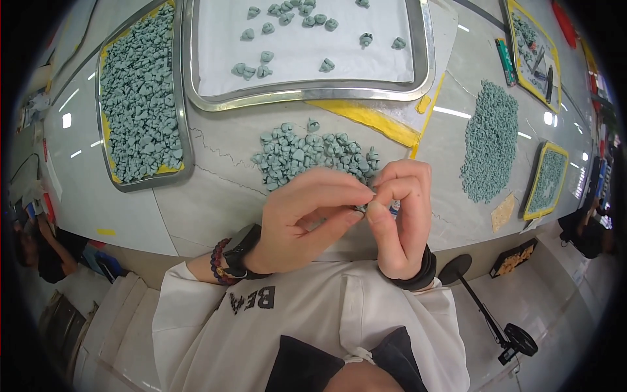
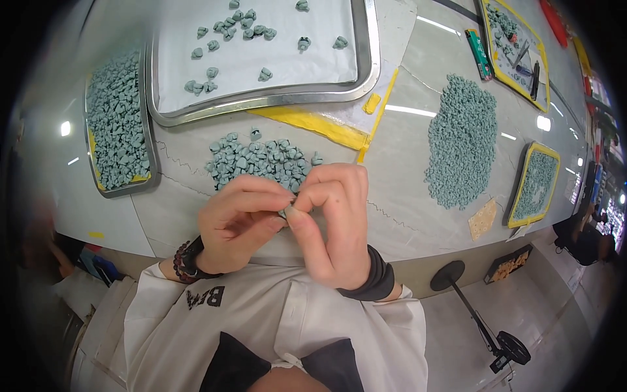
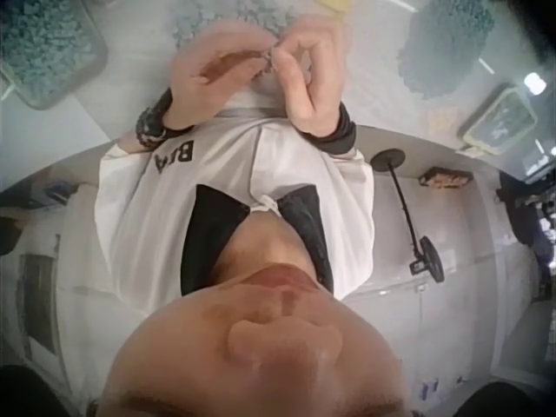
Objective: Gluing small green plastic parts together at a factory workbench and then inspecting a larger plastic container.
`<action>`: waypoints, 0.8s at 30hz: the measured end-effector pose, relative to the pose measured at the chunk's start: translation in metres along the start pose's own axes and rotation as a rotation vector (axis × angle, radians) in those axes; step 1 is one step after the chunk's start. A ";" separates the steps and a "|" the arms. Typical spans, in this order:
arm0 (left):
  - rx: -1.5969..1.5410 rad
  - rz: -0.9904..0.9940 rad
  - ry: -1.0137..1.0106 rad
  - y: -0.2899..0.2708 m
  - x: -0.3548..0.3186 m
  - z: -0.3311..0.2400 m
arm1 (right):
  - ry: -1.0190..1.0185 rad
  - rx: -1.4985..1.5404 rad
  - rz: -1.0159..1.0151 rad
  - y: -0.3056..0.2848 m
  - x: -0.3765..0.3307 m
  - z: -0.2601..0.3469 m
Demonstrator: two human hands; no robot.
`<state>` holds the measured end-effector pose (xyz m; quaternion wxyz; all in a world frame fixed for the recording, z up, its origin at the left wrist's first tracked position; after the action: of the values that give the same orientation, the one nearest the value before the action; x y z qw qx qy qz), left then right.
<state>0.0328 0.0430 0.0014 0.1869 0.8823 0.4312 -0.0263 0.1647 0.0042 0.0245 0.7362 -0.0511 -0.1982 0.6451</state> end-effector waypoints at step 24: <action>-0.017 0.027 -0.107 -0.007 0.002 0.007 | -0.290 -0.382 -0.023 -0.012 0.004 0.021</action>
<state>0.0297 0.0455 -0.0076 0.2175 0.8837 0.4089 -0.0673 0.1683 0.0020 0.0484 0.6843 -0.0938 -0.4210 0.5879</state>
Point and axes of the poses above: each hand's wrist, its own x-axis towards the middle knuckle, its own y-axis out of the palm, z = x × y, the point moved 7 cm from there along x, towards the middle knuckle, and after that the axes turned 10 degrees about -y, right-handed, at the moved point
